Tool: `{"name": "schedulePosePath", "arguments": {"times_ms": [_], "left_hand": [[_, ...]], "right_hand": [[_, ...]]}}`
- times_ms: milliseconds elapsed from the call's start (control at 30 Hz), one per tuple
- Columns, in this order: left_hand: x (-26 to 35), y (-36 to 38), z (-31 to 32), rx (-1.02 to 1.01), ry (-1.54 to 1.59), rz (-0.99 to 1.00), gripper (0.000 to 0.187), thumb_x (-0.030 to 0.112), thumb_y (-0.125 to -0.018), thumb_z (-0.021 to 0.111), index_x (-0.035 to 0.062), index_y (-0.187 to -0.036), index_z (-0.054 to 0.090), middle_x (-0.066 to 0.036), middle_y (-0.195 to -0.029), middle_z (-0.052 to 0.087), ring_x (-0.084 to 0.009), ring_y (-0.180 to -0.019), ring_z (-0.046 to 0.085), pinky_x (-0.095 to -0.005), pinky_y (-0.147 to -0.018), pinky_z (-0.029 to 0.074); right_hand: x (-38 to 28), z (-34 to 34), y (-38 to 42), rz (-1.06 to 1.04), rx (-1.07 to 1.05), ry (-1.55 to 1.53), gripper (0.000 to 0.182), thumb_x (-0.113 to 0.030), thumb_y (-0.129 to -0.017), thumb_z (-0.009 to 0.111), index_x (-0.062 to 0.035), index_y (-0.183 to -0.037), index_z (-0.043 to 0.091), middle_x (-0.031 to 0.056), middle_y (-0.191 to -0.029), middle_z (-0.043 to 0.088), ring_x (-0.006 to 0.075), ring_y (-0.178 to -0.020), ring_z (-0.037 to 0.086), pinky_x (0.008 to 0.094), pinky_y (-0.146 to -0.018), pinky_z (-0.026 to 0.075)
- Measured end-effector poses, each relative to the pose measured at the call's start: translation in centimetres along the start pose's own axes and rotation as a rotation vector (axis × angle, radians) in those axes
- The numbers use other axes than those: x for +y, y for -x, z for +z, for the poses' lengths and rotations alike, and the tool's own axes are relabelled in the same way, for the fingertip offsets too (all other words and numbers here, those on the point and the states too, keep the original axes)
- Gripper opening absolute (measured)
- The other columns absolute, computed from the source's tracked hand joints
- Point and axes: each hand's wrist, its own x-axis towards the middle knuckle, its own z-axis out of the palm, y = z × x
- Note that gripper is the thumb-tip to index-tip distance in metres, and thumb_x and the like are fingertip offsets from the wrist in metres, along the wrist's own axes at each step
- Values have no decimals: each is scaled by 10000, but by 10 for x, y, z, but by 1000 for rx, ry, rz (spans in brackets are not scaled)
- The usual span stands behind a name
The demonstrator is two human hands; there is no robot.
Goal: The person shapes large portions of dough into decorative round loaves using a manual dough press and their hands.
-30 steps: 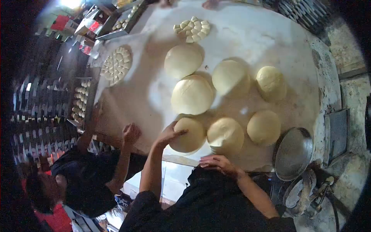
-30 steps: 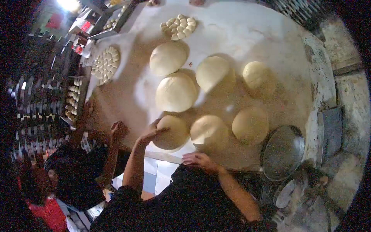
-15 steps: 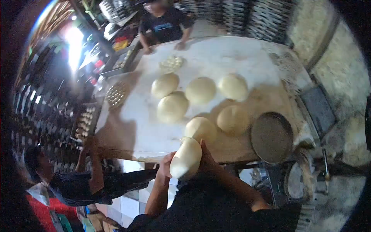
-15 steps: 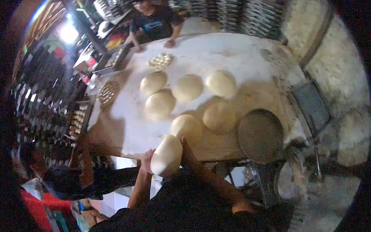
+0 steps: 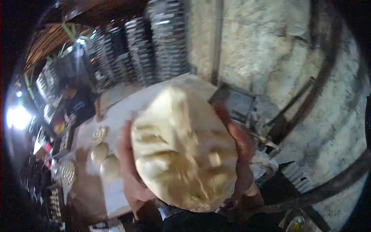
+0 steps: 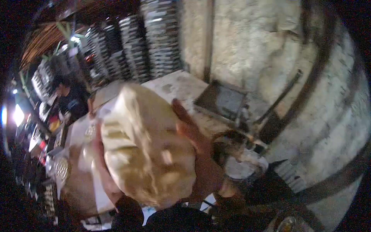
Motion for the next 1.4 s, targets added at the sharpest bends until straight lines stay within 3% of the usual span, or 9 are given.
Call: {"name": "schedulePosePath", "arguments": {"times_ms": [100, 533, 733, 867, 967, 1067, 1133, 1267, 1400], "left_hand": [[-94, 31, 41, -234, -326, 162, 1133, 312, -639, 872, -9, -1511, 222, -236, -1533, 321, -369, -1372, 403, -474, -1163, 321], [-124, 12, 54, -349, -882, 263, 479, 145, -847, 592, -82, -1269, 571, -278, -1343, 551, -370, -1301, 511, -442, -1094, 386], [-123, 35, 5, -215, -1427, 233, 630, 280, -843, 742, -13, -1355, 521, -262, -1339, 556, -424, -1278, 518, -451, -1039, 440], [-96, 71, -56, 68, -1509, 245, 296, 182, -836, 760, 43, -1075, 656, -148, -1047, 663, -342, -950, 606, -428, -824, 510], [-70, 89, -88, 301, -1499, 144, 220, 157, -911, 653, 41, -1098, 635, -177, -1032, 651, -371, -962, 601, -449, -834, 501], [-45, 110, -134, 474, -1447, 66, 246, 171, -990, 520, 25, -1182, 566, -231, -1041, 633, -415, -963, 600, -479, -833, 489], [-37, 115, -187, 588, -1347, 98, 267, 174, -998, 506, 18, -1213, 534, -244, -1041, 628, -426, -959, 604, -487, -828, 487], [85, 80, -223, 669, -1215, 313, 296, 115, -993, 493, 15, -1270, 510, -235, -1011, 630, -394, -903, 629, -426, -793, 515], [188, 72, -281, 349, -1271, 709, 343, 73, -871, 597, 28, -1211, 595, -204, -1018, 646, -393, -904, 612, -419, -837, 492]], "right_hand": [[-22, -28, 25, 90, 31, 52, 746, -419, -710, 810, -55, -1307, 552, 190, -1442, 480, 348, -1347, 448, 498, -1119, 350], [-55, -65, 23, 135, 235, 418, 712, -308, -646, 892, -46, -1239, 598, 140, -1189, 611, 250, -1121, 603, 364, -939, 465], [72, 49, 67, 492, 327, -367, 398, -164, -801, 778, -42, -1119, 573, 75, -1037, 609, 213, -969, 613, 324, -889, 488], [96, 121, 92, 647, -50, -564, 428, -289, -872, 718, -38, -1172, 543, 98, -1176, 537, 175, -1037, 540, 314, -926, 440], [83, 196, 83, 877, 217, -1014, 475, -364, -959, 599, -17, -1279, 550, 128, -1191, 538, 242, -1058, 565, 368, -934, 459], [85, 253, 103, -130, -356, 590, 464, -378, -1021, 480, -3, -1286, 546, 183, -1069, 613, 305, -913, 633, 446, -815, 506], [115, 292, 116, -436, -525, 1069, 449, -367, -1039, 453, 7, -1270, 547, 217, -1010, 635, 338, -857, 657, 472, -750, 518], [60, 394, -26, 544, -512, 75, 378, -350, -1035, 453, 5, -1048, 584, 194, -903, 624, 353, -820, 630, 430, -719, 483], [59, 477, -57, 127, -353, 370, 274, -274, -966, 547, -9, -958, 614, 124, -924, 636, 305, -891, 624, 402, -812, 482]]}}
